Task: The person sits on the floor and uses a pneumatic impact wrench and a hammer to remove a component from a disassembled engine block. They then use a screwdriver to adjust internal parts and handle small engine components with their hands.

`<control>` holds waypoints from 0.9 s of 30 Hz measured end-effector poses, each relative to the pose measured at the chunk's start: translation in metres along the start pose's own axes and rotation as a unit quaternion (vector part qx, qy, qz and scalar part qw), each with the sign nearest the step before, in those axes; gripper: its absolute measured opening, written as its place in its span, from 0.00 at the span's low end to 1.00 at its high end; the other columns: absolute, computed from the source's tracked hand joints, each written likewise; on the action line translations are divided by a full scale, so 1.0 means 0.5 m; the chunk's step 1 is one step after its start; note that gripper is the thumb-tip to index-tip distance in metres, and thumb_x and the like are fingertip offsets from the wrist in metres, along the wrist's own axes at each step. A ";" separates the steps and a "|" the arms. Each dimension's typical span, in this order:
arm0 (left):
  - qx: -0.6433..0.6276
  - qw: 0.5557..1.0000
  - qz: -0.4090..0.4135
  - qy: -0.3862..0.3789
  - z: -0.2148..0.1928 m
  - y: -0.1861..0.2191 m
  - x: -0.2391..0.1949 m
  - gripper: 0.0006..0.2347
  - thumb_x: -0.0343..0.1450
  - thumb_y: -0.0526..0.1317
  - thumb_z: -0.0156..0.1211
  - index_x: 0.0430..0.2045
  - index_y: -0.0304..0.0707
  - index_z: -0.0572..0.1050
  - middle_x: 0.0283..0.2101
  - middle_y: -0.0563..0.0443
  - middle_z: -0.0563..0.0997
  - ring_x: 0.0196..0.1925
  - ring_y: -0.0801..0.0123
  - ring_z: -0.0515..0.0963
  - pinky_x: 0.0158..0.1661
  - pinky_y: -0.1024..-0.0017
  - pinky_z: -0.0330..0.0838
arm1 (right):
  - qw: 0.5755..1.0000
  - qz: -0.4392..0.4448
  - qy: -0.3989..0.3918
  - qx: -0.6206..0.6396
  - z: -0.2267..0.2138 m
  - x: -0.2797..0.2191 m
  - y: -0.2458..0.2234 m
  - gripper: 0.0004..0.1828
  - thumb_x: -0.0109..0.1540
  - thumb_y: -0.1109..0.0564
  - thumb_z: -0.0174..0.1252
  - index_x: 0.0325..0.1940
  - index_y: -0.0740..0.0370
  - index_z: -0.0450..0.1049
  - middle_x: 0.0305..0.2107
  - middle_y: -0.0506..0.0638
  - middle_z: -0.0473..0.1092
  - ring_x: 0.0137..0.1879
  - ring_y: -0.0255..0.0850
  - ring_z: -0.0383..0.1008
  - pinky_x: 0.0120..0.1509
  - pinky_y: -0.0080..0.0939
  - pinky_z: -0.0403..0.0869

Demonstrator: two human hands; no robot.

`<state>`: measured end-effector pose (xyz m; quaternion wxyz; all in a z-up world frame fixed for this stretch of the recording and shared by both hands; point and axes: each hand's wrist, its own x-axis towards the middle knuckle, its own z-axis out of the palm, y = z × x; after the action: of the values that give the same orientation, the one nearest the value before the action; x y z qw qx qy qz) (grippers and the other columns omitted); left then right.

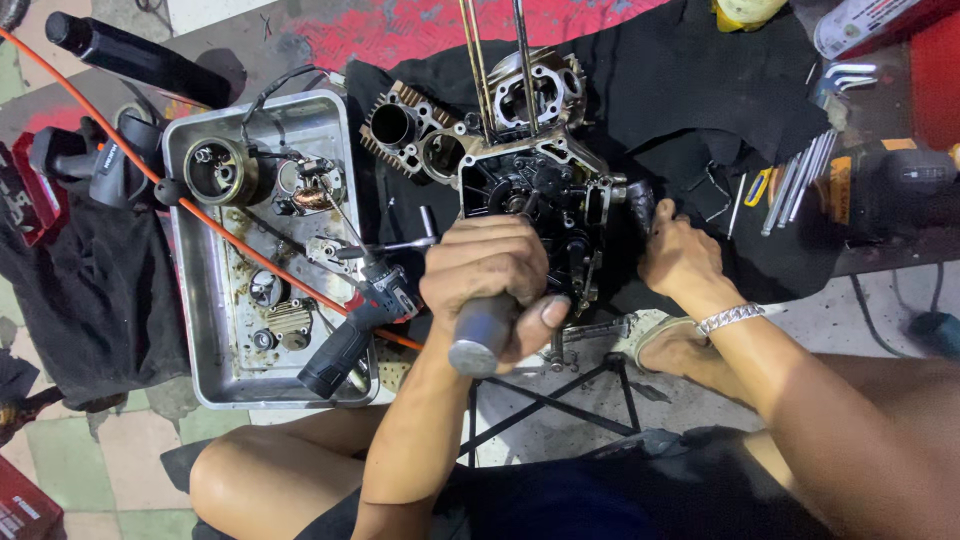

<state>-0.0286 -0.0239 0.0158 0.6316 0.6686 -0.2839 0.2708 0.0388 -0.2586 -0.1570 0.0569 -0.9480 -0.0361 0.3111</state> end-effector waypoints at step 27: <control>0.112 0.990 0.071 0.049 0.053 0.001 -0.039 0.13 0.65 0.26 0.66 0.15 0.34 0.65 0.20 0.47 0.72 0.20 0.59 0.73 0.27 0.69 0.69 | 0.887 0.049 0.003 0.460 -0.078 -0.178 0.052 0.25 0.60 0.57 0.61 0.58 0.72 0.68 0.29 0.61 0.75 0.27 0.47 0.75 0.27 0.46 0.73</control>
<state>-0.0422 -0.0499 0.0006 0.5450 0.6992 -0.2670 0.3779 -0.0085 -0.2969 -0.0770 0.4714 -0.8171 0.1576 0.2920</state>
